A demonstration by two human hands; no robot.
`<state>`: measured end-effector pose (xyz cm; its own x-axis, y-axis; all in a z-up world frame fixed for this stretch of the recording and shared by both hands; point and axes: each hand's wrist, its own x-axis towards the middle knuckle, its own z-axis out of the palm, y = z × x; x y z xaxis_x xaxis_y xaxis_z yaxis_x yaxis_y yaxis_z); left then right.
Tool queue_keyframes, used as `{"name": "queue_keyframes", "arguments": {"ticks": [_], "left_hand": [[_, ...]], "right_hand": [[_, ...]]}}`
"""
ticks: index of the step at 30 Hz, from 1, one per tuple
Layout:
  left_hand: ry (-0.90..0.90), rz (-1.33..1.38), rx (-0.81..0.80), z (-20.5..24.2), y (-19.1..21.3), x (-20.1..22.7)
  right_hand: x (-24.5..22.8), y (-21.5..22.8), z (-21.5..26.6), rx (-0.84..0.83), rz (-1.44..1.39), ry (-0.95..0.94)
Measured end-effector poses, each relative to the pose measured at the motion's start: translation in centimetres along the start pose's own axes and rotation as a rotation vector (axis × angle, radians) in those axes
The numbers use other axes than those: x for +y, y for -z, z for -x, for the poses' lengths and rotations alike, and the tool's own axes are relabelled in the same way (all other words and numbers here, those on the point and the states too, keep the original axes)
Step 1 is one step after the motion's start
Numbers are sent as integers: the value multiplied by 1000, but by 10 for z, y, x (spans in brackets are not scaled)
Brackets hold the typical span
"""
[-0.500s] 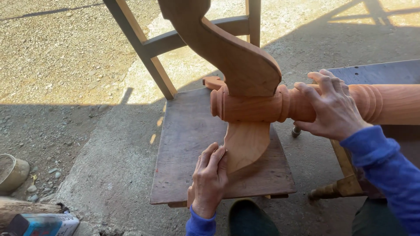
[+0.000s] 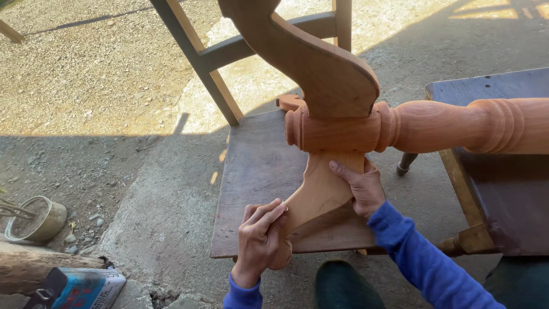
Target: Sand a wooden furniture leg component using a piece of sandpaper to smooth the surface.
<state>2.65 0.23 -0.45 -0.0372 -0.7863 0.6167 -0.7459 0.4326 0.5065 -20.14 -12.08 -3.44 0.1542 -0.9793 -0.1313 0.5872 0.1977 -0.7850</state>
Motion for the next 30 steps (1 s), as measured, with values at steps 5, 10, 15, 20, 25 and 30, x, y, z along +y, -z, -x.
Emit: {"name": "queue_keyframes", "arguments": {"ticks": [5,10,15,20,25,30], "left_hand": [[9,160,-135,-42,-6,-14],[402,515,-508,-46,17,-34],[336,564,-499,-52,4,-41],[262,512,-424,-56,-1,-34],[167,407,-469,-33,23,-43],[-23,239,-244,-50,-8,-11]], "right_hand": [[18,-5,0,89,44,106],[26,1,-5,105,84,238],[32,7,-8,105,113,279],[30,7,-6,85,112,282],[28,3,-7,102,121,284],[31,6,-5,67,101,281]]}}
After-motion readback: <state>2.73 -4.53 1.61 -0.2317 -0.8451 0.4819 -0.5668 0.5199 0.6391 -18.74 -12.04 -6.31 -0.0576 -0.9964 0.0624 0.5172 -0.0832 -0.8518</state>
